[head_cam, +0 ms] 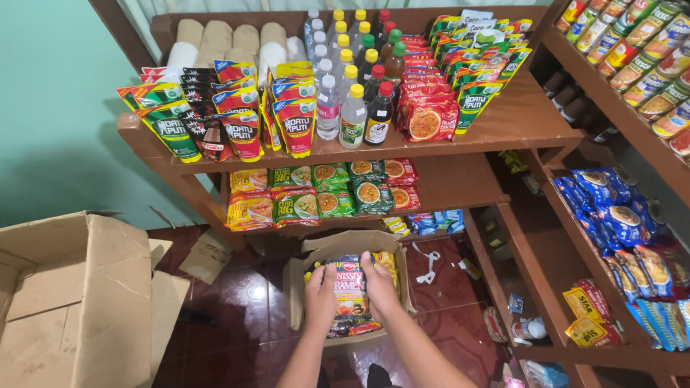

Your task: Restock and organize noodle packets, canned goods, and condiments on wooden shelves.

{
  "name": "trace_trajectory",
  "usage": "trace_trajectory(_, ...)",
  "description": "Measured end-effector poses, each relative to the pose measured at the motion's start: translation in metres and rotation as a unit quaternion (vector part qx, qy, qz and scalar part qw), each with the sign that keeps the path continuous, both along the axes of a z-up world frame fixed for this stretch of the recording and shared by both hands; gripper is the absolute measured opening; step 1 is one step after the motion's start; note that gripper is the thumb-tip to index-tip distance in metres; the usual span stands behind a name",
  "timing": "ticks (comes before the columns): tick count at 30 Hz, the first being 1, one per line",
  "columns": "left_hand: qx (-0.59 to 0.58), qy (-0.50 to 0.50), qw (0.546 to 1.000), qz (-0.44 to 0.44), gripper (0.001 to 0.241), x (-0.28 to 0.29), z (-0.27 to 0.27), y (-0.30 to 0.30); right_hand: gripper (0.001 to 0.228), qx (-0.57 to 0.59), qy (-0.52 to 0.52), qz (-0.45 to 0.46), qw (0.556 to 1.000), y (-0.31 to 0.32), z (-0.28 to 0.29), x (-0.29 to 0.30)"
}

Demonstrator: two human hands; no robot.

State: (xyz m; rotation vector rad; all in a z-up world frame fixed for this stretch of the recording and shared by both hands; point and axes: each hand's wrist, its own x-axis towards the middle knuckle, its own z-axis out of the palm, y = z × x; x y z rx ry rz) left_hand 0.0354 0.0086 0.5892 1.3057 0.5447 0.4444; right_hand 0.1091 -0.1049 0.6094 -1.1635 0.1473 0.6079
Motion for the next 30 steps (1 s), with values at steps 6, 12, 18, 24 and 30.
trace_trajectory(6, 0.048, -0.002, 0.992, 0.117, 0.041, 0.004, 0.016, -0.006, 0.049, -0.009, -0.031, 0.038, 0.999, 0.009, 0.007, -0.005)
trace_trajectory(12, 0.136, 0.066, 0.981, 0.122, 0.039, 0.012, 0.049, 0.016, 0.051, -0.157, -0.199, 0.200, 0.947, 0.001, 0.017, -0.007)
trace_trajectory(18, 0.035, 0.076, 0.992, 0.096, 0.038, 0.021, 0.039, 0.031, 0.042, -0.094, -0.083, 0.218, 0.968, -0.007, 0.008, -0.012)
trace_trajectory(24, -0.050, 0.058, 0.987, 0.138, 0.039, 0.019, 0.035, 0.031, 0.036, -0.076, -0.024, 0.207, 0.975, -0.008, 0.028, -0.013)
trace_trajectory(30, -0.190, 0.100, 0.976, -0.023, 0.026, 0.015, 0.019, 0.027, 0.035, -0.062, 0.006, 0.138, 0.989, -0.011, 0.012, -0.011)
